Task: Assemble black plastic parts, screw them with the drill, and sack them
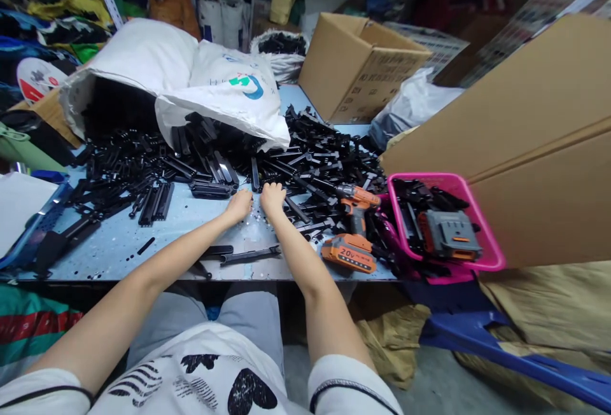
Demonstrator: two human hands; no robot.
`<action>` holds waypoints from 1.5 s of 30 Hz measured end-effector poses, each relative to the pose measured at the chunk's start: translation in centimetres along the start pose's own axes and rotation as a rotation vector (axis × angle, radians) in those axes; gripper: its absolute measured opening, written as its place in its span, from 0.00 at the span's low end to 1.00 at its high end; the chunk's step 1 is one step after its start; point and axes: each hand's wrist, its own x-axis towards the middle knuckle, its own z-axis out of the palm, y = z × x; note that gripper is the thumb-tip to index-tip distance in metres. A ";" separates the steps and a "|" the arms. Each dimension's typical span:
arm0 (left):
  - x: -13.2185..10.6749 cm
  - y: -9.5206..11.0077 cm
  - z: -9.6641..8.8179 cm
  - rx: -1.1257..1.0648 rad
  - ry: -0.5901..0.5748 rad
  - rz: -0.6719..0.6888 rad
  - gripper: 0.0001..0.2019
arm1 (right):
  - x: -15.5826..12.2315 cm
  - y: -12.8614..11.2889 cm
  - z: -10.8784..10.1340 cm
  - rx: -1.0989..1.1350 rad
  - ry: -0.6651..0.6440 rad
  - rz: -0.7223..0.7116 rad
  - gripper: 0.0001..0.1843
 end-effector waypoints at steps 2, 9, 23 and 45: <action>-3.6 -2.3 -1.4 -0.040 0.041 -0.006 0.10 | 0.0 0.7 0.7 0.012 0.003 -0.015 0.15; -18.8 -10.8 -6.1 -1.139 0.122 -0.532 0.15 | -0.8 5.9 1.8 -0.024 -0.036 -0.126 0.13; -21.0 -9.9 -4.4 -1.327 0.152 -0.700 0.17 | -8.3 1.4 1.2 0.717 -0.150 -0.307 0.13; -22.4 -10.4 0.2 0.050 0.370 0.102 0.16 | -11.5 -2.6 0.5 1.187 -0.026 -0.397 0.14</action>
